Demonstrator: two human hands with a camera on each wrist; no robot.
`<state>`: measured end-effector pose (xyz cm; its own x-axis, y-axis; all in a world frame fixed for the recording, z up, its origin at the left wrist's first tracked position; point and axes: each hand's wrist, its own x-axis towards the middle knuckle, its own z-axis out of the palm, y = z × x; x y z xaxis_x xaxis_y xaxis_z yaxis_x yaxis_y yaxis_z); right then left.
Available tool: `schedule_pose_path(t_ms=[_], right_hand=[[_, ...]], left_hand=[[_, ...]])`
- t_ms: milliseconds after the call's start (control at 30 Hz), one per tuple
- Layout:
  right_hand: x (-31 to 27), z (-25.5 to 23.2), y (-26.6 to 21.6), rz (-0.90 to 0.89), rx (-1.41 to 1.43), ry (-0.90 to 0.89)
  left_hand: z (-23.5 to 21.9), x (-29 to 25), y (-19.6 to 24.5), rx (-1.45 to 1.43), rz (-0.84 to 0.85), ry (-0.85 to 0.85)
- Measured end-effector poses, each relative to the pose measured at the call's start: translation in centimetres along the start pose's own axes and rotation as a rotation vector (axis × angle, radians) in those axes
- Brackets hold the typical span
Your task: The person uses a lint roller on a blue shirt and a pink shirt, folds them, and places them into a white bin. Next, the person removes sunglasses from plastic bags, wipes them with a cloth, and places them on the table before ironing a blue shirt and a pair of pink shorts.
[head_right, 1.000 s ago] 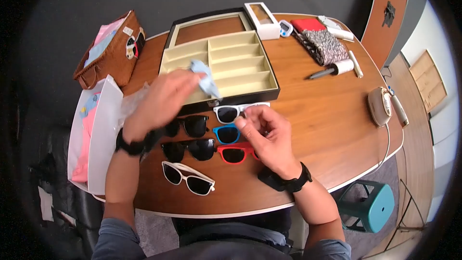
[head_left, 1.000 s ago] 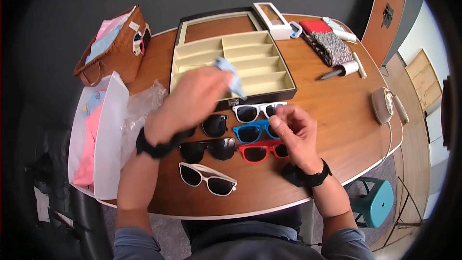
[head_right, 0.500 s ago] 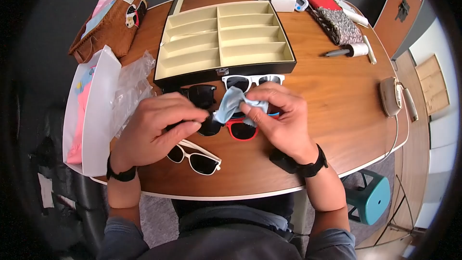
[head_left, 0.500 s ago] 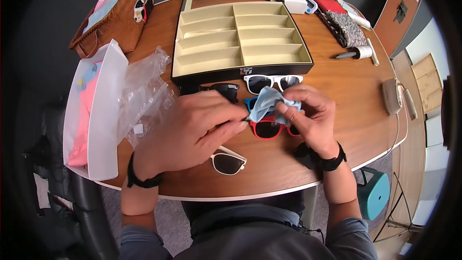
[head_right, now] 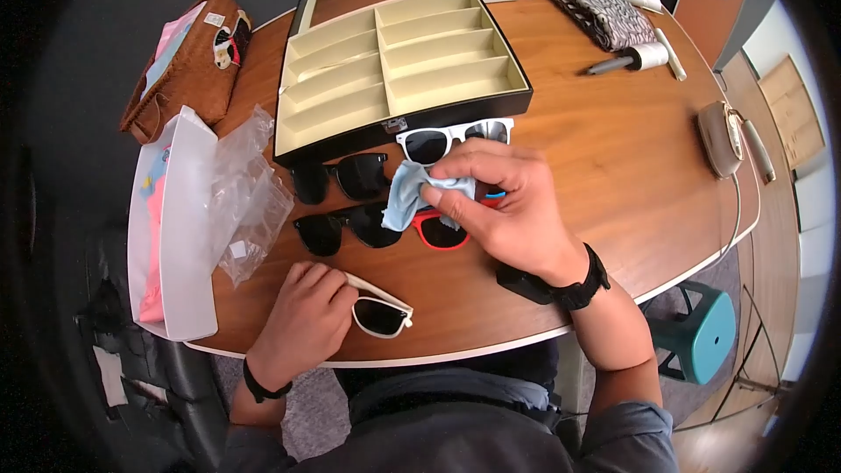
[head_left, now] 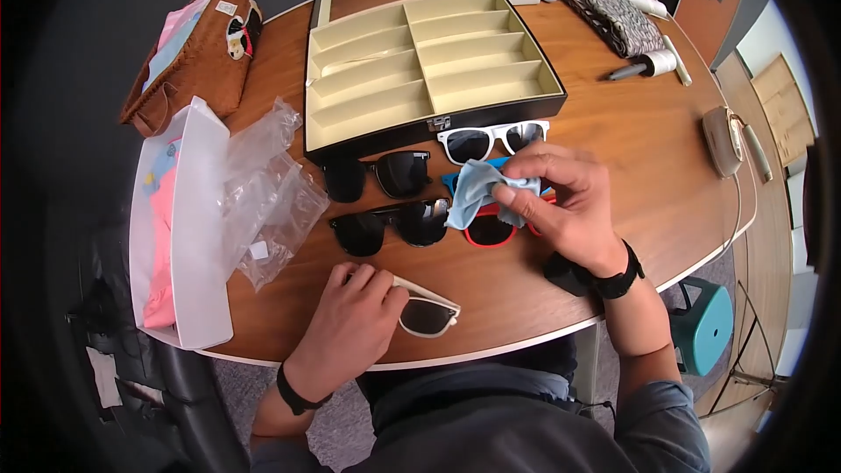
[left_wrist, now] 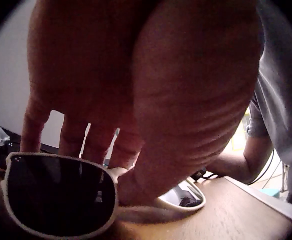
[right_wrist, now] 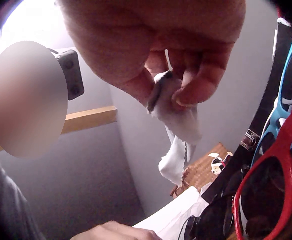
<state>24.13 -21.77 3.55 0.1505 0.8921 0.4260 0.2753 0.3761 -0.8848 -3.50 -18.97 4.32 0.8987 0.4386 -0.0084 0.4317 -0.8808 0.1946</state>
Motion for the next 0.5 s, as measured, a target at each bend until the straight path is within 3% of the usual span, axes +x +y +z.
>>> schedule_pose_path(t_ms=[33,133,167,233,267,367,433,500], right_hand=[[0.1,-0.1,0.0,-0.005,-0.001,-0.002],[0.1,0.0,0.0,-0.042,-0.014,-0.037],[0.0,0.0,-0.2,-0.038,-0.001,-0.047],[0.1,0.0,-0.6,-0.052,0.009,-0.069],[0.0,0.0,-0.7,-0.021,0.02,-0.06],[0.1,-0.3,-0.7,0.004,0.022,-0.039],[0.1,-0.1,-0.5,-0.037,0.003,-0.087],[0.0,0.1,-1.0,0.064,0.049,-0.074]], left_hand=[[-0.5,0.1,-0.2,0.002,-0.001,0.005],[-3.0,1.4,-0.8,-0.319,-0.059,0.281],[-3.2,1.9,-1.1,-0.316,-0.072,0.291],[-3.3,3.1,-1.5,-1.046,-0.236,0.372],[-2.9,3.9,-1.7,-1.267,-0.186,0.378],[-1.1,5.3,-3.4,-1.566,-0.142,0.112],[0.1,5.2,-3.5,-1.597,-0.111,0.005],[1.3,5.1,-3.2,-1.692,-0.042,-0.078]])
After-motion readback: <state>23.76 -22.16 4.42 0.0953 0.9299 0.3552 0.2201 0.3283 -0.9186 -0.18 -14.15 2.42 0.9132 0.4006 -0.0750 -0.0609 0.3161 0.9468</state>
